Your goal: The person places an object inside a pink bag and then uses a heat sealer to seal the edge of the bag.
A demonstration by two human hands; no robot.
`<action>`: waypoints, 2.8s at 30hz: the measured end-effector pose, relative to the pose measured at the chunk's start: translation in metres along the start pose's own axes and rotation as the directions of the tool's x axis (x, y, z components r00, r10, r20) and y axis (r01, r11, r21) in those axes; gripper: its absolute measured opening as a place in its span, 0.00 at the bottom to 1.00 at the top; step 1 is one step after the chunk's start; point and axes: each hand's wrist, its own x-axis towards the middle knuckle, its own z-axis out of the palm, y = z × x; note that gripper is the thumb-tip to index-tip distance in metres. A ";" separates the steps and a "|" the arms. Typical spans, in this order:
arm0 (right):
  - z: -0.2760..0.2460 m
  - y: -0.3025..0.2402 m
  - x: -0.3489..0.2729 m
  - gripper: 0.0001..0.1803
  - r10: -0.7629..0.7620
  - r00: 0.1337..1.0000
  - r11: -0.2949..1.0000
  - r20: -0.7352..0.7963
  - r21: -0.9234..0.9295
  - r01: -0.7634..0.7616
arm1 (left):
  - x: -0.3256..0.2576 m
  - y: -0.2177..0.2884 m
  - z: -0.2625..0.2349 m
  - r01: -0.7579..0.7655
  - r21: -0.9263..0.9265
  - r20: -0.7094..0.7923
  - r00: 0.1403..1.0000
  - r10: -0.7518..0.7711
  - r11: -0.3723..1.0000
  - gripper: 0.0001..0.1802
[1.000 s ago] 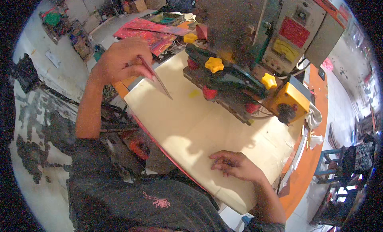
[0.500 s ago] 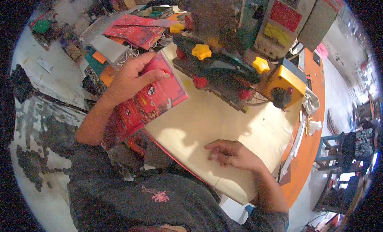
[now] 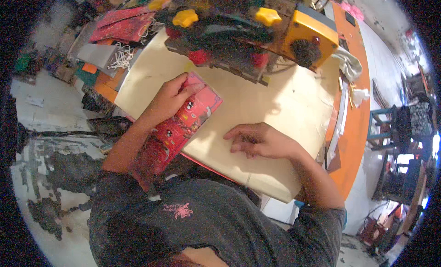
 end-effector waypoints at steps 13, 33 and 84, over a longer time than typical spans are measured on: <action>0.001 0.007 -0.002 0.20 -0.041 0.999 0.995 -0.024 0.094 0.043 | 0.019 -0.039 0.061 -0.174 0.461 -0.361 0.859 0.363 0.870 0.19; 0.006 0.005 0.002 0.21 0.043 0.996 0.992 -0.080 0.119 -0.033 | -0.003 -0.054 0.042 -0.389 0.537 0.056 0.902 0.429 0.748 0.41; 0.010 0.003 0.005 0.21 0.072 0.990 0.995 -0.124 0.072 -0.063 | 0.019 -0.063 0.071 -0.365 0.465 -0.154 0.864 0.479 0.807 0.40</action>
